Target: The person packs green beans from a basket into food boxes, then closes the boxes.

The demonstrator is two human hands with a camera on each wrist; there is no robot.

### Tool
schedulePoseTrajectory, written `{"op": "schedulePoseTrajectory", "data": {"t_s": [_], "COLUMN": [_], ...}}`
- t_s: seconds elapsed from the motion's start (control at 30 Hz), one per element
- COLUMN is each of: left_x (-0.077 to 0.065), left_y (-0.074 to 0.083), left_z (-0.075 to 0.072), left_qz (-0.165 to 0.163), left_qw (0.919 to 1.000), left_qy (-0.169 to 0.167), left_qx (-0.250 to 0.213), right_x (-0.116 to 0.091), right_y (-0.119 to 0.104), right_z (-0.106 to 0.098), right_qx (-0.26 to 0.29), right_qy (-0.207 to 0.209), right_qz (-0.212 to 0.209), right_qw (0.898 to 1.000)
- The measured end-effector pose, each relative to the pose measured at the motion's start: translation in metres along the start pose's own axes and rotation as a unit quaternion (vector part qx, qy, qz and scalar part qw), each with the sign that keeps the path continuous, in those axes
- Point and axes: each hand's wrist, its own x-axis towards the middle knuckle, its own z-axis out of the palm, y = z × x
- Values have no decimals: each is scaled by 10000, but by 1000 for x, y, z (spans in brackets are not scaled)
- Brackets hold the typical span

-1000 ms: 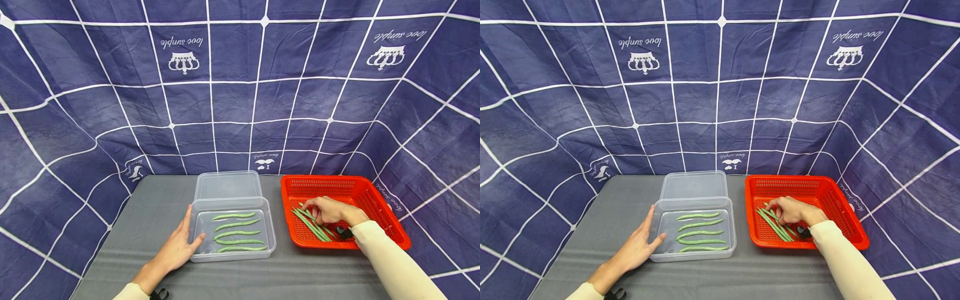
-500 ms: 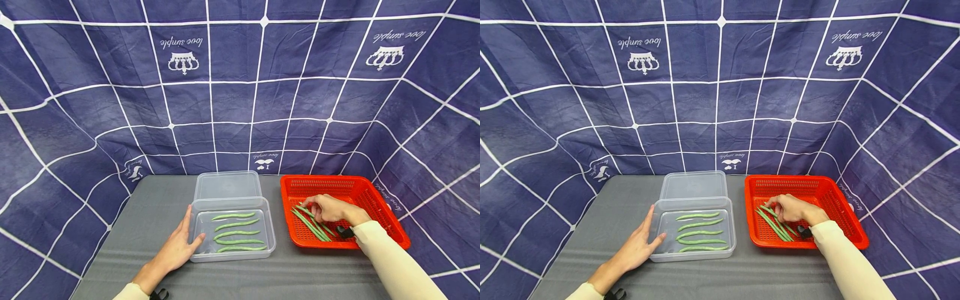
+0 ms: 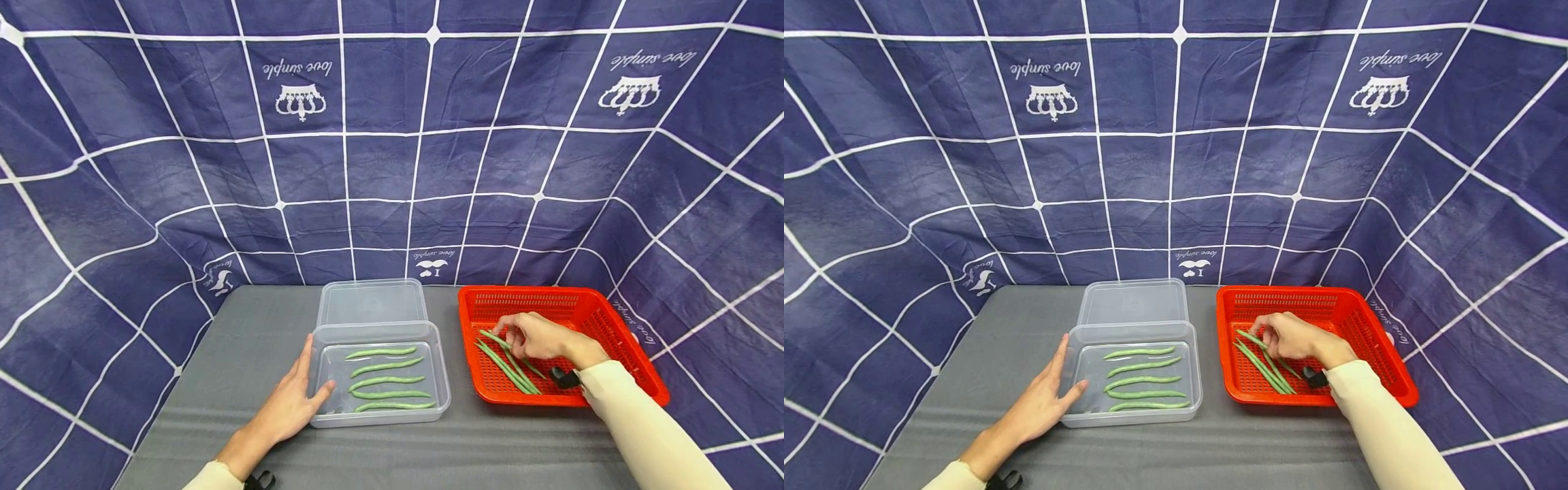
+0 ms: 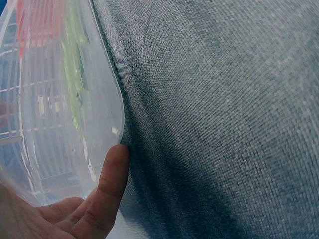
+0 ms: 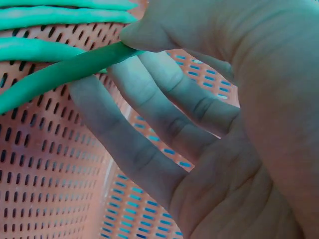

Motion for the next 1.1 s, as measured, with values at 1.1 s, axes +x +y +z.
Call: {"op": "schedulePoseTrajectory", "data": {"t_s": [1.1], "left_x": [0], "left_y": [2], "left_z": [-4], "left_qz": [13], "left_qw": [9999], "left_qy": [-142], "left_qx": [-35], "right_x": [20], "right_y": [-53], "right_z": [-9], "right_qx": [-400], "right_qy": [806], "right_qz": [-90], "right_qw": [9959]}}
